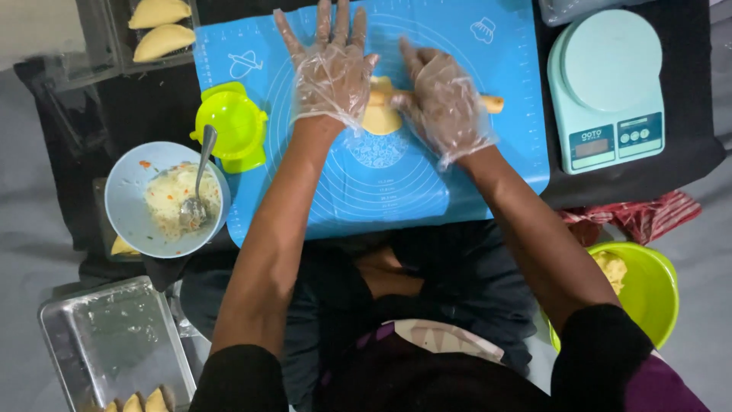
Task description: Flattening small dough balls into circles using a rolling pin on a silicone mat for food preparation.
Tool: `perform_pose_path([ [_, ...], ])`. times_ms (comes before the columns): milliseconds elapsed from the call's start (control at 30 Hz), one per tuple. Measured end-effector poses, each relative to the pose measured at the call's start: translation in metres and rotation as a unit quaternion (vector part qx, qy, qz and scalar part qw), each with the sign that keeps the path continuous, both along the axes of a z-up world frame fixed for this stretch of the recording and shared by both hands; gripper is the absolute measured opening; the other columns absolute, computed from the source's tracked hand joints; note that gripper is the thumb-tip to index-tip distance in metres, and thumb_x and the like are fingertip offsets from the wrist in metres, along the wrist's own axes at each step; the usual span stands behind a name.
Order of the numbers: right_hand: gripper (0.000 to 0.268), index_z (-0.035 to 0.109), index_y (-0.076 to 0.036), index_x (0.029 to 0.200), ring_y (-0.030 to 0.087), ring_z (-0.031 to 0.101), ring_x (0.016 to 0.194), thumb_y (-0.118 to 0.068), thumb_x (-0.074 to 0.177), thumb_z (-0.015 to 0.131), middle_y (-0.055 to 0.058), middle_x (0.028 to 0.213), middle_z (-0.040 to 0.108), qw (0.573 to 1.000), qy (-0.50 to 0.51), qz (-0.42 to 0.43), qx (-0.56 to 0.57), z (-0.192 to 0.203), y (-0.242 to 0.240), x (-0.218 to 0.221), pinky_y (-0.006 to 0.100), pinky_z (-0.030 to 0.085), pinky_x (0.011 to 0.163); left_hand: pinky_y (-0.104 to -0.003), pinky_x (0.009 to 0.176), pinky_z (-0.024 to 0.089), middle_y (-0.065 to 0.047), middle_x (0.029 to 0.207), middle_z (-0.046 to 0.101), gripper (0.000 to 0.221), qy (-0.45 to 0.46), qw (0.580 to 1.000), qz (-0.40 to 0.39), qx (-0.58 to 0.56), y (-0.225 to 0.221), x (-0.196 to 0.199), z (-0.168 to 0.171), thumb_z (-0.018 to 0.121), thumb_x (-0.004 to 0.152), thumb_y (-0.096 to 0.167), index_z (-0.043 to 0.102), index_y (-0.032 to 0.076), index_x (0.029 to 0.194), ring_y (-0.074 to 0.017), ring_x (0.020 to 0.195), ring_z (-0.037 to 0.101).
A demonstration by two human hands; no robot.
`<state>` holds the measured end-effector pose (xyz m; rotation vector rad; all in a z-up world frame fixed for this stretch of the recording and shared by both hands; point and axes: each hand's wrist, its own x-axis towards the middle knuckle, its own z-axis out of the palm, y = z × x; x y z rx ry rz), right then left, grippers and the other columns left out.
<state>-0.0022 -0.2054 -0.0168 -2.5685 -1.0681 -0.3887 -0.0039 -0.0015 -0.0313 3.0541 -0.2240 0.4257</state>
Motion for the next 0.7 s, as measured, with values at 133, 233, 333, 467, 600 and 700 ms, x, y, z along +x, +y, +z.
perform_pose_path([
  [133, 0.076, 0.026, 0.010, 0.157, 0.042, 0.034, 0.150, -0.034, 0.104, 0.059, 0.031, 0.159, 0.042, 0.989, 0.126, -0.035, -0.072, 0.007, 0.011, -0.010, 0.052, 0.021, 0.124, -0.085, 0.107, -0.002, -0.020, 0.164, 0.032, 0.059, 0.039, 0.999, 0.016, 0.005, 0.002, -0.009, -0.002, 0.047, 0.111, 0.039, 0.043, 0.005, 0.159, -0.0416, 0.151, 0.019],
  [233, 0.079, 0.028, 0.008, 0.158, 0.044, 0.025, 0.153, -0.053, 0.109, 0.036, 0.027, 0.164, 0.033, 0.990, 0.117, -0.037, -0.074, 0.012, 0.011, -0.030, 0.057, 0.009, 0.124, -0.085, 0.106, -0.003, -0.022, 0.162, 0.035, 0.058, 0.054, 0.998, 0.016, -0.019, 0.003, -0.019, -0.004, 0.047, 0.109, 0.037, 0.042, 0.005, 0.157, -0.0449, 0.150, 0.026],
  [333, 0.073, 0.027, 0.004, 0.160, 0.040, 0.032, 0.154, -0.035, 0.106, 0.058, 0.024, 0.165, 0.036, 0.993, 0.093, -0.027, -0.068, 0.015, 0.009, -0.046, 0.055, 0.013, 0.126, -0.085, 0.107, -0.003, -0.021, 0.164, 0.032, 0.058, 0.058, 0.998, 0.012, -0.012, 0.003, -0.034, -0.002, 0.045, 0.111, 0.038, 0.041, 0.005, 0.158, -0.0433, 0.151, 0.023],
  [467, 0.072, 0.031, 0.001, 0.160, 0.036, 0.040, 0.153, -0.027, 0.103, 0.065, 0.018, 0.165, 0.040, 0.997, 0.074, -0.019, -0.008, 0.020, 0.007, -0.064, 0.052, 0.025, 0.127, -0.085, 0.107, -0.001, -0.023, 0.164, 0.029, 0.058, 0.028, 0.999, 0.002, -0.022, 0.004, -0.049, 0.002, 0.049, 0.111, 0.032, 0.044, -0.001, 0.158, -0.0442, 0.151, 0.021],
  [600, 0.068, 0.036, 0.000, 0.157, 0.035, 0.047, 0.149, -0.023, 0.102, 0.067, 0.018, 0.162, 0.044, 0.998, 0.058, -0.010, 0.016, 0.017, 0.004, -0.072, 0.051, 0.034, 0.125, -0.086, 0.107, 0.001, -0.024, 0.166, 0.023, 0.058, 0.029, 1.000, -0.008, -0.008, 0.005, -0.060, 0.007, 0.052, 0.111, 0.029, 0.045, -0.004, 0.158, -0.0437, 0.153, 0.018],
  [700, 0.064, 0.040, 0.001, 0.155, 0.036, 0.054, 0.144, -0.021, 0.102, 0.067, 0.020, 0.157, 0.050, 0.998, 0.047, 0.004, 0.050, 0.030, 0.004, -0.082, 0.052, 0.039, 0.122, -0.085, 0.107, -0.003, -0.021, 0.167, 0.021, 0.059, 0.037, 0.999, -0.008, -0.025, 0.006, -0.064, 0.002, 0.049, 0.111, 0.029, 0.041, -0.003, 0.160, -0.0428, 0.153, 0.016],
])
